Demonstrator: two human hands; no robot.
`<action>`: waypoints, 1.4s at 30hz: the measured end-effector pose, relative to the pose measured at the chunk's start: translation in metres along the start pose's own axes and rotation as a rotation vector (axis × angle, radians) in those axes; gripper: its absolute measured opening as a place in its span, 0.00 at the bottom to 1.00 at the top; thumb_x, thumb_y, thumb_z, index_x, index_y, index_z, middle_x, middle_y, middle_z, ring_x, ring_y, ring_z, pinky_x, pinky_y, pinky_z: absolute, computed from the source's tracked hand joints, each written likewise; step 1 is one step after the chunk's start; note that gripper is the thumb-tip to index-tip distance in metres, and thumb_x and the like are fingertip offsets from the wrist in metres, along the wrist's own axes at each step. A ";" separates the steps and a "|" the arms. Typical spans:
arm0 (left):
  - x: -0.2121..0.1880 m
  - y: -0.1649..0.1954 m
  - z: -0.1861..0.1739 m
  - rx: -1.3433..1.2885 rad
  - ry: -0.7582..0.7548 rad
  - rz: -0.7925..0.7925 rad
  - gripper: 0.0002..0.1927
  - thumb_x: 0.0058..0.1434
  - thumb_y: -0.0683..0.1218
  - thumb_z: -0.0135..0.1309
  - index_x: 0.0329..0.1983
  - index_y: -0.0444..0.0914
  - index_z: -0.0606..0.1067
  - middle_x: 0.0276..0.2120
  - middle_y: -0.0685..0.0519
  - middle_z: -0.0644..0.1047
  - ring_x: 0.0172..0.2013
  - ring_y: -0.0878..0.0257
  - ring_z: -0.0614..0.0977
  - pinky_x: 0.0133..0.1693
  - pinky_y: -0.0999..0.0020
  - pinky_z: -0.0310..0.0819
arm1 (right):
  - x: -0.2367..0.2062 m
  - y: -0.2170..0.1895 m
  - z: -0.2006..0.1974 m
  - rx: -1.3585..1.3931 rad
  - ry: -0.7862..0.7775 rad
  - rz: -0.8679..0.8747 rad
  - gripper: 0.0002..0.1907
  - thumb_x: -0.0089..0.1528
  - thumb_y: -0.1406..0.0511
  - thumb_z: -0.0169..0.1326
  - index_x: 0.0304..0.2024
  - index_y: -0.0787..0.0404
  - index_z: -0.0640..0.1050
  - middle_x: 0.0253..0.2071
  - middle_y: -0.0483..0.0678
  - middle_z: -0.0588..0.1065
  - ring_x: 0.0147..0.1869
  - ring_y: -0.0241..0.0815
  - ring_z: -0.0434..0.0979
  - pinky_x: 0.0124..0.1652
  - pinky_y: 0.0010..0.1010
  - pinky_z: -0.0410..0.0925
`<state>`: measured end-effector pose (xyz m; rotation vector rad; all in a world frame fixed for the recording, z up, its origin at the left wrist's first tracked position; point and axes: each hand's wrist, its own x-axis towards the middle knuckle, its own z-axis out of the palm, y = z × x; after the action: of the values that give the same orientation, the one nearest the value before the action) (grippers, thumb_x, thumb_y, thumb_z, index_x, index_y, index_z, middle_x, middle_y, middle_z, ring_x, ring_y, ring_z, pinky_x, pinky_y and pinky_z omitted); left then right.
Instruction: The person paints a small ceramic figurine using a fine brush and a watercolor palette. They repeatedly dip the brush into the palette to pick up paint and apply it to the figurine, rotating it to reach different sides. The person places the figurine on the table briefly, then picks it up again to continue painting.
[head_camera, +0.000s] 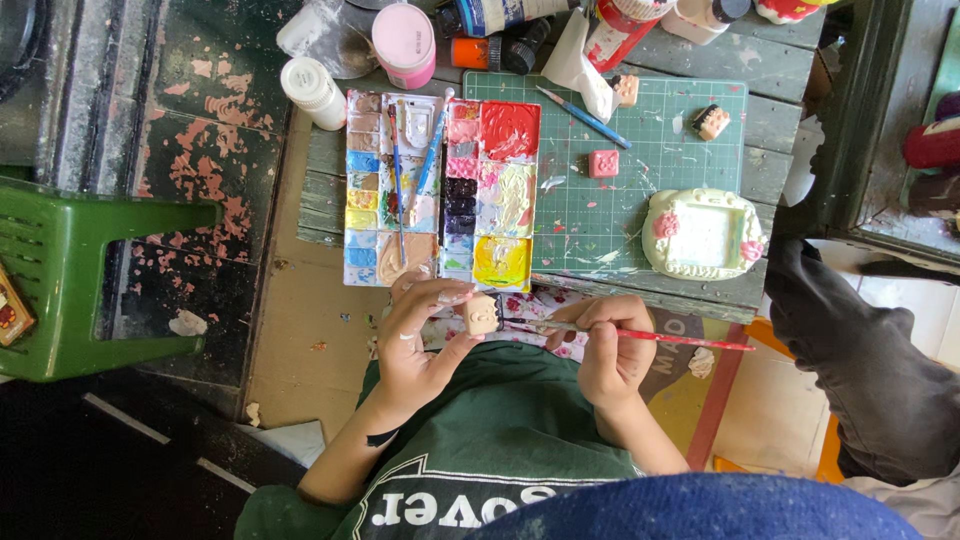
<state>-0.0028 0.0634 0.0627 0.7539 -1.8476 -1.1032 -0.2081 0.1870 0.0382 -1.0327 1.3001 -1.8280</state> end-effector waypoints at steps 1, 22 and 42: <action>0.000 0.000 0.000 -0.001 -0.002 -0.002 0.19 0.58 0.44 0.67 0.52 0.37 0.77 0.49 0.50 0.81 0.53 0.55 0.81 0.65 0.55 0.62 | 0.000 0.000 0.000 -0.002 -0.005 -0.004 0.06 0.75 0.67 0.41 0.45 0.65 0.65 0.41 0.62 0.77 0.34 0.44 0.78 0.35 0.33 0.75; 0.001 0.000 0.001 -0.001 0.004 -0.006 0.19 0.57 0.44 0.67 0.51 0.37 0.77 0.49 0.50 0.81 0.53 0.55 0.80 0.64 0.55 0.62 | 0.003 -0.001 -0.001 -0.002 -0.011 -0.016 0.07 0.75 0.66 0.41 0.45 0.65 0.65 0.39 0.63 0.77 0.33 0.43 0.78 0.35 0.33 0.74; 0.001 0.000 0.002 -0.015 0.011 -0.002 0.19 0.56 0.43 0.68 0.50 0.37 0.76 0.49 0.50 0.81 0.52 0.55 0.79 0.65 0.55 0.61 | 0.000 -0.002 -0.004 0.031 -0.034 -0.018 0.06 0.74 0.66 0.42 0.44 0.65 0.66 0.39 0.63 0.77 0.33 0.43 0.77 0.36 0.34 0.74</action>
<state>-0.0054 0.0631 0.0624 0.7520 -1.8278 -1.1113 -0.2116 0.1888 0.0390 -1.0572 1.2424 -1.8309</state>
